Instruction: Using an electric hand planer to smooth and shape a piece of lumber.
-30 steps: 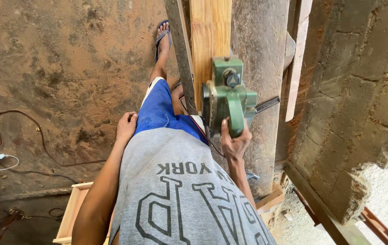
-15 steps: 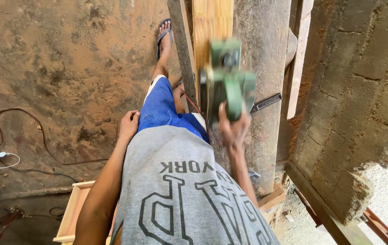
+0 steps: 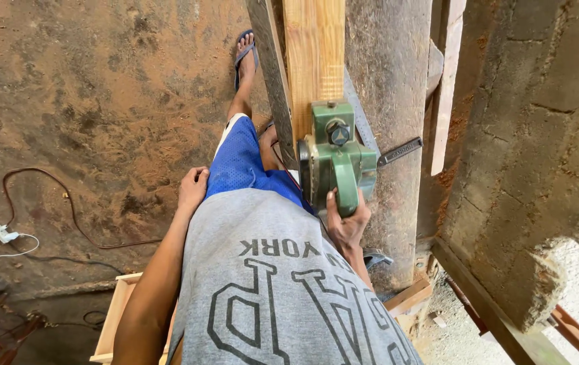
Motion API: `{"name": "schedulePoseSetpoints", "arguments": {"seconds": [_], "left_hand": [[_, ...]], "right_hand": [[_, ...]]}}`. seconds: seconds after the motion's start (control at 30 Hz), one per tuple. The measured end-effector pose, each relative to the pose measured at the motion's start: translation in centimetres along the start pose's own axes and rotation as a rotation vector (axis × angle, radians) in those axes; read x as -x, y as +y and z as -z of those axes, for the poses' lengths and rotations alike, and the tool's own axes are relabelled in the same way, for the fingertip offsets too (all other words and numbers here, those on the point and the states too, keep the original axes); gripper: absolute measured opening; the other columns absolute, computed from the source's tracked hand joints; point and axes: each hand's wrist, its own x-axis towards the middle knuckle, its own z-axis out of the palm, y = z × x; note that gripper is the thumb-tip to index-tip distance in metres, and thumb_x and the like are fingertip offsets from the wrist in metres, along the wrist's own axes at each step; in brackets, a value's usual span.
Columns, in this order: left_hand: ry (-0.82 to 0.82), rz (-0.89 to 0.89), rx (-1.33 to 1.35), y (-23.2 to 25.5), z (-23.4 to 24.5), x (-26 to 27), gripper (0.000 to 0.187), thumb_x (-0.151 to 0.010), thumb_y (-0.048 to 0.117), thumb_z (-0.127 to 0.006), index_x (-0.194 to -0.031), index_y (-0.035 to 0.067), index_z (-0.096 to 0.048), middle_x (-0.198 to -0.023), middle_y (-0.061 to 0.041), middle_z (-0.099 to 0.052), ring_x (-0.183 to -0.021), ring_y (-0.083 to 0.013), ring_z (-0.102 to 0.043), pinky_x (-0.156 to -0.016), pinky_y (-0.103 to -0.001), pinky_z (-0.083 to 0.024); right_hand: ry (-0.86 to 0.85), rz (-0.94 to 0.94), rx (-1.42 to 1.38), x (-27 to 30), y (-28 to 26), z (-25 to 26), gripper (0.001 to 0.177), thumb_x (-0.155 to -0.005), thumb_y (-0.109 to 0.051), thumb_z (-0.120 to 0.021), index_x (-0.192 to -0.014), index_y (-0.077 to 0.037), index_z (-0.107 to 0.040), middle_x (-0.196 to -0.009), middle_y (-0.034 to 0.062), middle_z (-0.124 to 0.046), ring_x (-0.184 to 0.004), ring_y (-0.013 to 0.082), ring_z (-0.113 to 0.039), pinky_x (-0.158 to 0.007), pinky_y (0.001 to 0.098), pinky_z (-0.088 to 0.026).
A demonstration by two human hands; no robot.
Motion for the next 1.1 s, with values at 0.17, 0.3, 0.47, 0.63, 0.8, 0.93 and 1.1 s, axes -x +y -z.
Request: {"name": "schedulePoseSetpoints", "arguments": {"seconds": [0.17,0.3,0.47,0.63,0.8,0.93,1.1], "left_hand": [[0.015,0.012,0.052,-1.0,-0.8,0.2,0.035,-0.1,0.035,-0.062,-0.118,0.007,-0.072,-0.111,-0.015,-0.075,-0.104,-0.0259,-0.071,-0.091,-0.037,-0.053],[0.012,0.057,0.081,-1.1,-1.3,0.4,0.035,-0.099,0.035,-0.062,-0.119,0.008,-0.072,-0.11,-0.014,-0.076,-0.103,-0.025,-0.072,-0.09,-0.036,-0.053],[0.003,0.055,0.072,-1.8,-1.3,1.2,0.036,-0.1,0.035,-0.062,-0.12,0.007,-0.072,-0.111,-0.015,-0.076,-0.103,-0.0253,-0.072,-0.09,-0.036,-0.054],[-0.007,0.045,0.103,-3.3,-1.9,0.7,0.036,-0.1,0.035,-0.062,-0.12,0.007,-0.071,-0.111,-0.015,-0.076,-0.101,-0.0248,-0.072,-0.09,-0.035,-0.053],[-0.021,0.021,0.063,-3.2,-1.8,-0.4,0.036,-0.1,0.035,-0.061,-0.12,0.007,-0.071,-0.11,-0.015,-0.076,-0.1,-0.0242,-0.072,-0.089,-0.035,-0.054],[-0.044,0.025,0.04,-1.7,-0.4,-0.4,0.035,-0.099,0.034,-0.061,-0.12,0.007,-0.071,-0.109,-0.014,-0.076,-0.1,-0.0238,-0.072,-0.09,-0.035,-0.054],[-0.049,0.049,-0.031,-1.0,1.1,-1.2,0.036,-0.1,0.035,-0.061,-0.121,0.008,-0.072,-0.11,-0.014,-0.075,-0.102,-0.0236,-0.071,-0.09,-0.036,-0.053]], "right_hand": [[0.0,0.047,0.047,-5.4,0.1,-1.4,0.013,-0.097,-0.012,-0.071,-0.101,-0.001,-0.067,-0.076,0.0068,-0.066,-0.067,0.0112,-0.06,-0.061,0.0285,-0.05],[-0.019,0.119,0.036,-11.9,-0.7,-3.3,0.019,-0.099,-0.022,-0.067,-0.105,-0.003,-0.064,-0.079,0.0046,-0.063,-0.062,0.0131,-0.06,-0.054,0.0293,-0.055],[-0.006,0.112,-0.063,-17.2,-5.3,-5.4,0.018,-0.099,-0.021,-0.067,-0.1,-0.004,-0.064,-0.079,0.0046,-0.064,-0.063,0.0133,-0.061,-0.056,0.0299,-0.056],[-0.072,0.107,0.005,-11.2,-6.8,-4.4,0.015,-0.098,-0.015,-0.069,-0.107,-0.003,-0.064,-0.08,0.0037,-0.065,-0.068,0.0144,-0.061,-0.059,0.0309,-0.051],[-0.111,-0.001,-0.006,1.8,-1.3,-2.2,0.017,-0.094,-0.016,-0.072,-0.102,-0.003,-0.066,-0.076,0.0053,-0.071,-0.06,0.0138,-0.067,-0.056,0.0293,-0.055],[-0.039,-0.02,0.008,5.2,-0.4,-2.2,0.019,-0.094,-0.012,-0.074,-0.104,0.0,-0.064,-0.074,0.0088,-0.067,-0.061,0.0159,-0.063,-0.059,0.0312,-0.052],[-0.005,-0.006,-0.017,1.8,-2.4,-3.3,0.018,-0.094,-0.011,-0.074,-0.104,0.0,-0.064,-0.07,0.007,-0.066,-0.058,0.0126,-0.062,-0.055,0.0287,-0.051]]}}
